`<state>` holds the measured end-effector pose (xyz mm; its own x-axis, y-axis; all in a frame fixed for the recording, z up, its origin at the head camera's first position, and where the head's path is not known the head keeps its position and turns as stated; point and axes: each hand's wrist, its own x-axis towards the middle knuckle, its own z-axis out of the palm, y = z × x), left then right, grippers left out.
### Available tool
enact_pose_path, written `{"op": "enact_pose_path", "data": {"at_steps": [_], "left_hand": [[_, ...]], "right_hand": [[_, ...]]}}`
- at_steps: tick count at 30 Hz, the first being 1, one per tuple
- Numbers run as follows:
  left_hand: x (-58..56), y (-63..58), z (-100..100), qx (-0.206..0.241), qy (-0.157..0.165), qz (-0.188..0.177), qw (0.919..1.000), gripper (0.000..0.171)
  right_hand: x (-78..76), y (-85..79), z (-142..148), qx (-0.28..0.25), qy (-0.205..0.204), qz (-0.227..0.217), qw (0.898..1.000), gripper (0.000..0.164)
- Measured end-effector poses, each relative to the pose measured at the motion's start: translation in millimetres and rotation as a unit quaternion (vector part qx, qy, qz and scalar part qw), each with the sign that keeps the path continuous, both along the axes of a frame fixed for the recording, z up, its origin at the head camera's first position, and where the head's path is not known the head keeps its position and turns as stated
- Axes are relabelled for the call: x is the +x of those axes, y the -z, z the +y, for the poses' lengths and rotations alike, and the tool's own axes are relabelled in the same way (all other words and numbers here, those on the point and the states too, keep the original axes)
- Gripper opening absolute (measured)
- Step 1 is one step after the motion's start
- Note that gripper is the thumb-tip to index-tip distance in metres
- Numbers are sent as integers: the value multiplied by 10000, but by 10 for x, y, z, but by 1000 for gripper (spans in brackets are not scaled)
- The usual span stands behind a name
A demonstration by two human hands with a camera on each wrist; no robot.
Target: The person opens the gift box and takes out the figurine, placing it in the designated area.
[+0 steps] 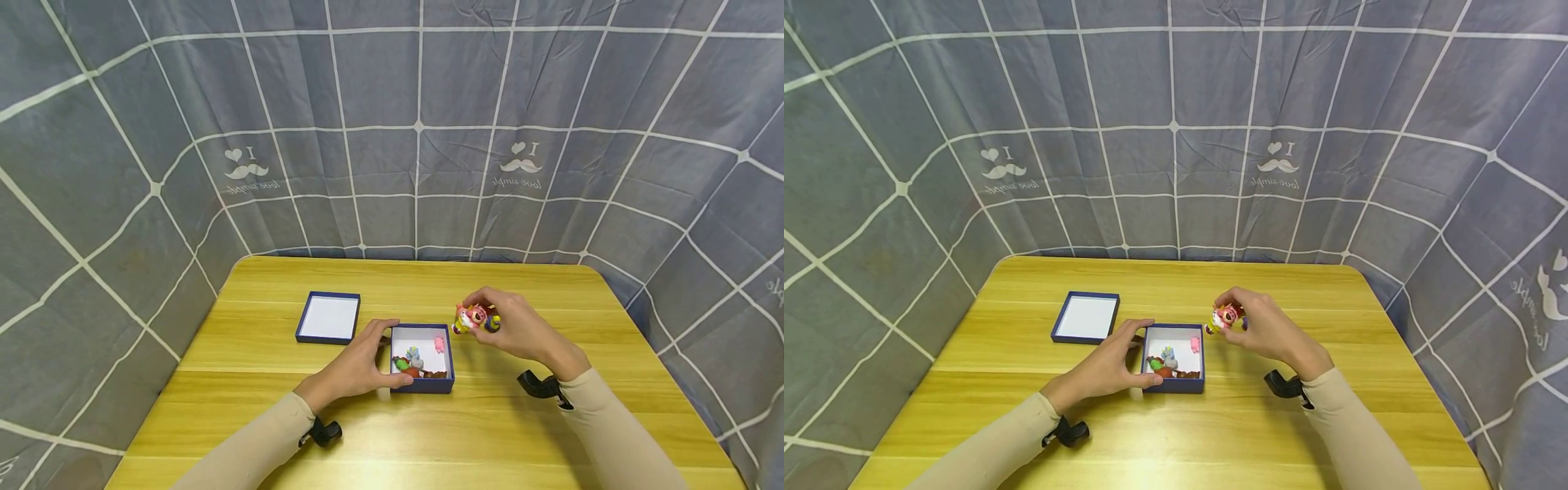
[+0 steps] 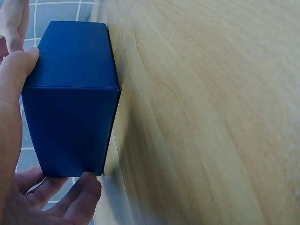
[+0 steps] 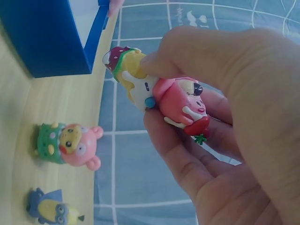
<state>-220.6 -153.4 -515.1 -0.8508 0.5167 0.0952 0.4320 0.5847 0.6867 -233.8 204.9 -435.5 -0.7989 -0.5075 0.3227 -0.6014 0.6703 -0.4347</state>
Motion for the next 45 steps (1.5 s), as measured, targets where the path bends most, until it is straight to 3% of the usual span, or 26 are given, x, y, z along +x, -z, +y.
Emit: {"op": "enact_pose_path", "data": {"at_steps": [10,20,27,45], "left_hand": [[11,0,12,24,-41,-16,10000,116],[15,5,15,20,-69,-39,10000,117],[15,6,13,6,-73,-45,10000,117],[3,13,8,-4,-23,-8,10000,117]], "right_hand": [[2,109,114,126,-211,738,9970,32],[8,173,164,189,-229,502,9983,34],[-6,270,153,96,-475,333,9983,35],[-51,448,115,512,-333,251,9978,35]]}}
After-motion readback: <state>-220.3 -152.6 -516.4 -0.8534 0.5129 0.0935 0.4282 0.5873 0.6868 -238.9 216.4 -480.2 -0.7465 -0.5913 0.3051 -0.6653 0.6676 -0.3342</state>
